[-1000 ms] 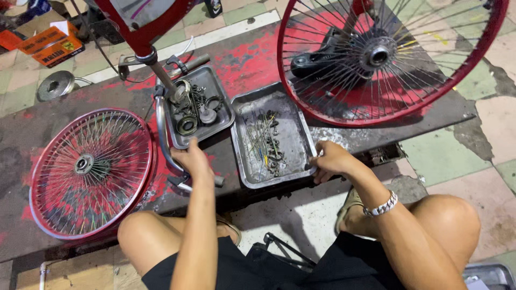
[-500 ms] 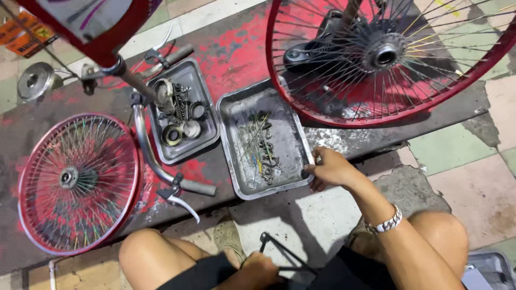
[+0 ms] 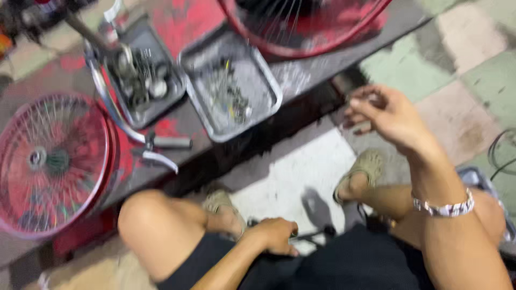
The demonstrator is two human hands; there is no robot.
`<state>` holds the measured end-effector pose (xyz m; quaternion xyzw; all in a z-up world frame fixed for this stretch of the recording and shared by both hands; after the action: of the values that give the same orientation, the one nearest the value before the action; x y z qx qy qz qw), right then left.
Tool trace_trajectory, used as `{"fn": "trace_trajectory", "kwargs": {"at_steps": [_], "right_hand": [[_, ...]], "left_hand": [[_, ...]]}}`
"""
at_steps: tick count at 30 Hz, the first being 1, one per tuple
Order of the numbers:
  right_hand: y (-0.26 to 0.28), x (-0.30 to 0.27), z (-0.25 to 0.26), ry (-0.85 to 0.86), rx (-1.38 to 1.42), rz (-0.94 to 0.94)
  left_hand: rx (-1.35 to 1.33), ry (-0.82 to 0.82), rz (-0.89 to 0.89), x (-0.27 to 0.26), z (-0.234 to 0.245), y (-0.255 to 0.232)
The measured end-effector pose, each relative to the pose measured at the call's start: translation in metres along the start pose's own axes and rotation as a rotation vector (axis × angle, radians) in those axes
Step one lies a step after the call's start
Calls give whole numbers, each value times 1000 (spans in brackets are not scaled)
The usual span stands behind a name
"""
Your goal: The person manipulates bicycle spokes and a red rim by hand, using pliers and a screwdriver to insert and adjust spokes into the rim and hub.
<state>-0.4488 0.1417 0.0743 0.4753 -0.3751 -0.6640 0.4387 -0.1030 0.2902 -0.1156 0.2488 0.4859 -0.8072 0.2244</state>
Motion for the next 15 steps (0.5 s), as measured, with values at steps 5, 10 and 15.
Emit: {"fn": "trace_trajectory", "kwargs": {"at_steps": [5,10,15], "right_hand": [[-2,-29,21,-53,20,66],[-16,-8,32,-88,95,64],[-51,15,27,-205,-70,135]], "left_hand": [[-12,-881,-378,29,201,-20],[-294,-1424,-166,71,401,-54],[-31,-1714,5,99,477,-76]]}}
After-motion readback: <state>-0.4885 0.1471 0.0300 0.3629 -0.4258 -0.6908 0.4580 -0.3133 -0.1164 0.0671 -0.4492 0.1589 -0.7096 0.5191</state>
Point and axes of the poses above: each hand's wrist, its own x-axis towards the middle knuckle, its own z-axis out of the back of the hand, y = z × x, the point moved 1 cm from there along x, towards the middle knuckle, and after that the axes turned 1 degree about x, right-handed, at the moved point
